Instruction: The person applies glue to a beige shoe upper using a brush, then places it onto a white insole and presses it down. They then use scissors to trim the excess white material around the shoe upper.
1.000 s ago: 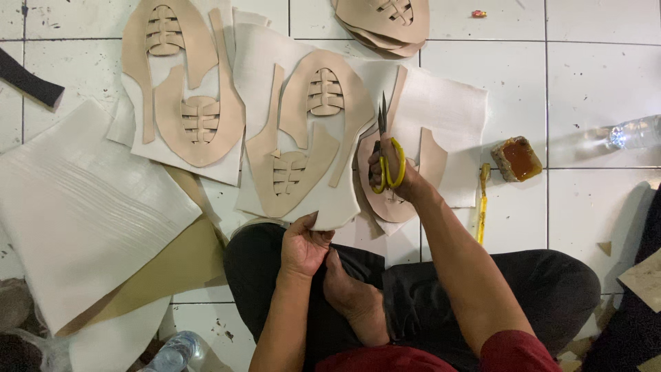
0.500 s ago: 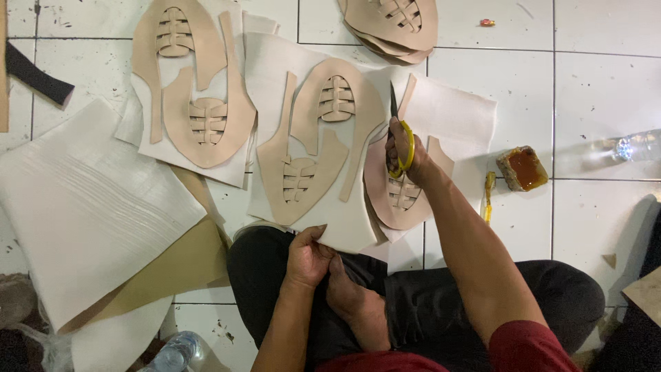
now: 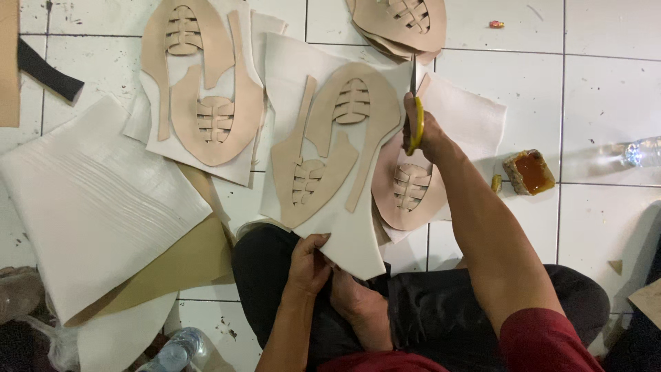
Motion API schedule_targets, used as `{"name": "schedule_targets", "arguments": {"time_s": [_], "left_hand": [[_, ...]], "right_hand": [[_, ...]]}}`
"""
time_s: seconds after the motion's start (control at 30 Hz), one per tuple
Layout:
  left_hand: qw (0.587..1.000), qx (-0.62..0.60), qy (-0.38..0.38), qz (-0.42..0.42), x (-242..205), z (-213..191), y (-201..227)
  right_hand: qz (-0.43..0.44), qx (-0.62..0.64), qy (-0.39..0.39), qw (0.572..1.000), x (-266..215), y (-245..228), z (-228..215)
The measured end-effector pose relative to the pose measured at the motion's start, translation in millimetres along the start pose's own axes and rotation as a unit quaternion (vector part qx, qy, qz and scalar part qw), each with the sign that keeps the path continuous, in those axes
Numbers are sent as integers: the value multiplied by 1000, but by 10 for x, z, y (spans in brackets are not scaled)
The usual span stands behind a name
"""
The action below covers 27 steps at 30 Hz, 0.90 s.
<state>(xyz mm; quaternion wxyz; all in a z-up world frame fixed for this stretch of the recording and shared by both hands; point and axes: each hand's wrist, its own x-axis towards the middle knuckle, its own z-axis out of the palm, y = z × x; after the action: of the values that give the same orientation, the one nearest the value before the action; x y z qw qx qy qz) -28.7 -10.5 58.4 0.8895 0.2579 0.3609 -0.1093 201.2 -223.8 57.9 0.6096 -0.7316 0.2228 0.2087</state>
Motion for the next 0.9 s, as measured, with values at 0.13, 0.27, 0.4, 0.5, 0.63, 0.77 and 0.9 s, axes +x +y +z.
{"name": "schedule_targets", "arguments": {"time_s": [0.13, 0.27, 0.4, 0.5, 0.63, 0.77, 0.9], "left_hand": [[1000, -11, -3, 6, -24, -74, -62], [997, 47, -16, 52, -152, 87, 23], [986, 133, -32, 97, 88, -354, -173], [962, 235, -51, 129, 396, -791, -396], [939, 315, -69, 123, 336, -580, -547], [902, 380, -85, 186, 149, -161, -352], [899, 383, -67, 199, -17, 324, 14]], "right_hand": [[-48, -122, 30, 991, -27, 23, -33], [-83, -188, 55, 977, -214, 91, 17], [-142, -190, 71, 969, -301, 172, 6], [-212, -173, 80, 959, -155, 227, -68], [-324, -136, 94, 932, -432, -142, -40], [-414, -114, 132, 893, -800, -448, -245], [-491, -130, 262, 821, -1065, -569, -533]]}}
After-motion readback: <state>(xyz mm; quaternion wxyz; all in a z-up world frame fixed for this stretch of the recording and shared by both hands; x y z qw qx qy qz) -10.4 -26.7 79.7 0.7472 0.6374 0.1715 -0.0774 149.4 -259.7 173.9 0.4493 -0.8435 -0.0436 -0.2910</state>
